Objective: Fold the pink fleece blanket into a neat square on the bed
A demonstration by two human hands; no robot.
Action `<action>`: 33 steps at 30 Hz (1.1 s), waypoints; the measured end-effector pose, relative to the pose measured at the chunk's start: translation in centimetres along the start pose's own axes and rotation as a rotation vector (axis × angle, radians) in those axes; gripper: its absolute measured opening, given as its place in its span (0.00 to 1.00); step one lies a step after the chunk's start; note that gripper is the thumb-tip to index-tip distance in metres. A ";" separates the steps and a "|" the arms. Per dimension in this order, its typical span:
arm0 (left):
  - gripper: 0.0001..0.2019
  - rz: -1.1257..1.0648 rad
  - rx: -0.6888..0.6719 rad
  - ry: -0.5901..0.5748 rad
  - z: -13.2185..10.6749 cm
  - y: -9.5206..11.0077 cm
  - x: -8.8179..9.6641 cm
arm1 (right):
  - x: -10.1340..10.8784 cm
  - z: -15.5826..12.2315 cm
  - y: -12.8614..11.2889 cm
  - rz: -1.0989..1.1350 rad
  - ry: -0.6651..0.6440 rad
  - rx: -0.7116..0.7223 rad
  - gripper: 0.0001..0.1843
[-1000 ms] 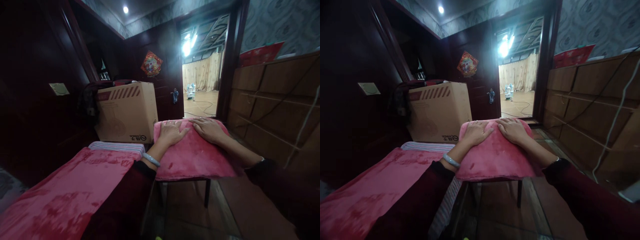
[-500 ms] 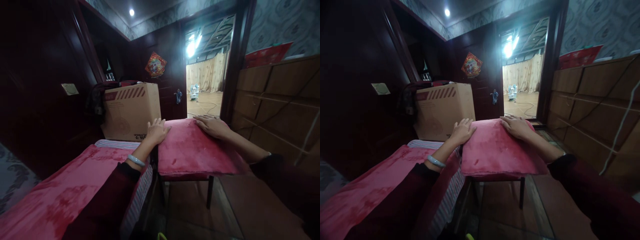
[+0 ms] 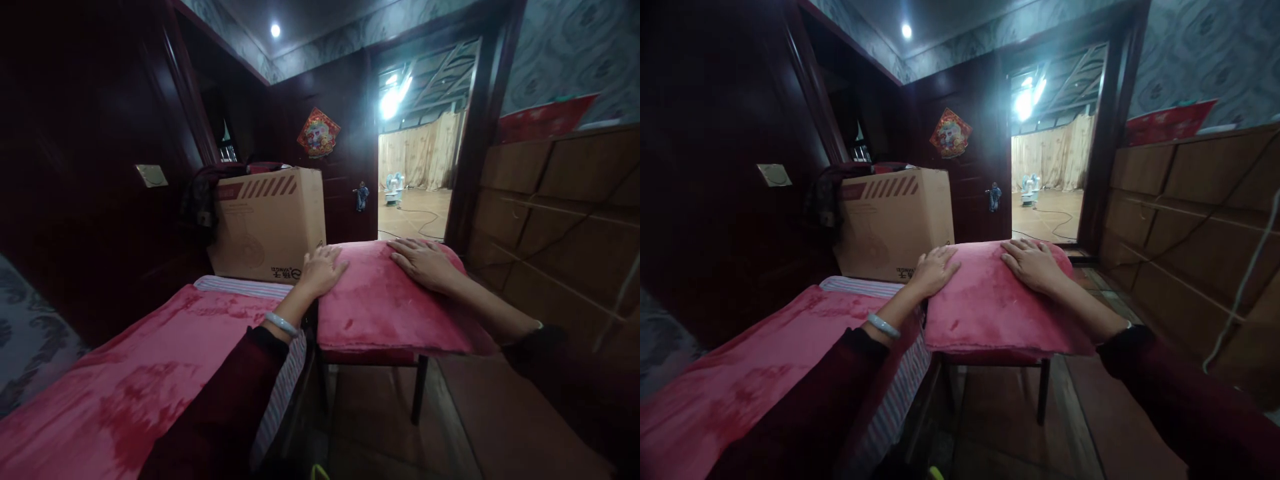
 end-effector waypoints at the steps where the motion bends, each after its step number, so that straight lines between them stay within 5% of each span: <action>1: 0.28 -0.011 0.063 0.007 -0.7 -1.8 0.3 | 0.1 0.1 -0.2 -0.005 -0.006 -0.004 0.32; 6: 0.31 0.008 0.263 -0.013 -7.0 -10.8 -0.5 | 0.3 -0.1 -5.5 0.040 -0.031 0.098 0.32; 10: 0.31 0.047 0.384 -0.016 -15.4 -17.0 -2.3 | -0.9 -3.5 -15.7 0.178 -0.054 0.383 0.32; 14: 0.31 0.109 0.575 -0.054 -26.5 -20.3 -2.8 | -5.5 -9.3 -26.6 0.382 -0.241 0.737 0.34; 17: 0.30 0.188 0.794 -0.069 -35.7 -21.0 -1.6 | -10.7 -12.5 -31.9 0.508 -0.451 0.902 0.35; 20: 0.29 0.286 1.049 -0.075 -45.6 -20.8 0.1 | -16.4 -12.7 -35.0 0.578 -0.588 0.937 0.34; 26: 0.28 0.444 1.476 0.039 -63.3 -17.5 1.4 | -23.9 -8.1 -40.8 0.644 -0.504 0.932 0.31; 29: 0.28 0.456 1.629 0.073 -67.7 -16.2 0.6 | -25.9 -5.7 -44.5 0.635 -0.409 0.939 0.29; 33: 0.25 0.469 1.635 0.065 -68.4 -15.8 -0.3 | -28.2 -4.5 -48.8 0.516 -0.373 0.922 0.29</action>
Point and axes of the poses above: each hand's wrist, its own z-axis towards the middle knuckle, its own x-axis out of the back of the hand, y = z × x, the point moved 7 cm from there along z, towards the middle knuckle, and after that the axes turned 10 degrees about -y, right-handed, at the moved point
